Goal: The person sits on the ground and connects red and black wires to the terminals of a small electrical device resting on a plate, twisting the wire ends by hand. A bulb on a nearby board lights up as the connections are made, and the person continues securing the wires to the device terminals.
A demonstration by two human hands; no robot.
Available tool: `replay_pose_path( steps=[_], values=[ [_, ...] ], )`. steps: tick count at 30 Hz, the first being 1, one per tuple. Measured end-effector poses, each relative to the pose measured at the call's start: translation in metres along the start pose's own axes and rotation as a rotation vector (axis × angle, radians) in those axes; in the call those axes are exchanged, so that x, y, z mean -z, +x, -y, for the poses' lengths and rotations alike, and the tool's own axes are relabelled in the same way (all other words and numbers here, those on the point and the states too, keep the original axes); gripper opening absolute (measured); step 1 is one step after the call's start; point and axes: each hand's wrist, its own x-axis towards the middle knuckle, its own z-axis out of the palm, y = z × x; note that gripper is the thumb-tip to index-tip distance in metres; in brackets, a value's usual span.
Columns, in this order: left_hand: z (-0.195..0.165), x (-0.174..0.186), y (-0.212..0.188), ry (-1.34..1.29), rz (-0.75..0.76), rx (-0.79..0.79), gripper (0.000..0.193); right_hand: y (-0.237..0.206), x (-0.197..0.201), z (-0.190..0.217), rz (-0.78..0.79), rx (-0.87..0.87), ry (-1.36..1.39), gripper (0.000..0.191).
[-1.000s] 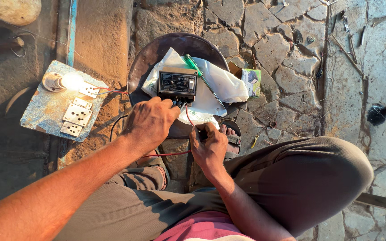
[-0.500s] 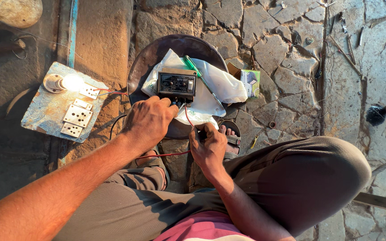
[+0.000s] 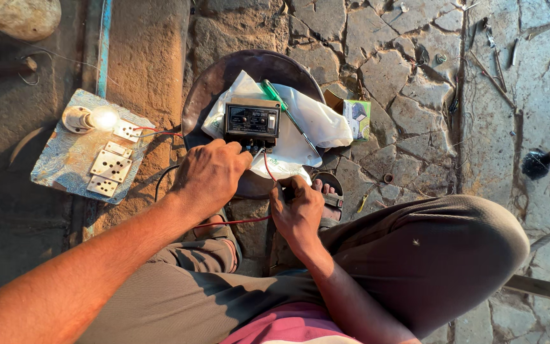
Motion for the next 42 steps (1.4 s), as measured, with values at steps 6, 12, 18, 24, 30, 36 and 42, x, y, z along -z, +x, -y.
replay_pose_path(
  steps=[6,12,18,24,30,36,42],
  values=[
    [-0.002,-0.001,0.001,0.009,-0.014,0.002,0.014,-0.001,0.0,0.001,-0.009,0.036,0.045,0.014],
    [-0.005,0.005,0.0,0.0,-0.054,-0.011,0.014,-0.001,0.0,0.002,-0.02,0.02,0.045,0.015],
    [-0.008,0.015,-0.003,0.015,-0.058,-0.003,0.015,0.001,0.0,0.005,-0.021,0.037,0.049,0.016],
    [-0.005,0.018,-0.004,0.038,-0.002,0.046,0.017,0.0,0.0,0.008,0.002,0.019,0.082,0.016],
    [-0.004,0.014,-0.004,0.029,0.027,0.033,0.017,-0.003,-0.002,0.007,-0.003,0.011,0.08,0.016],
    [-0.003,0.013,-0.006,0.008,0.031,0.051,0.018,-0.002,-0.004,0.004,0.013,-0.002,0.081,0.017],
    [-0.003,0.012,-0.006,0.018,0.029,0.058,0.018,-0.002,-0.007,0.001,0.025,0.037,0.082,0.014]
  ],
)
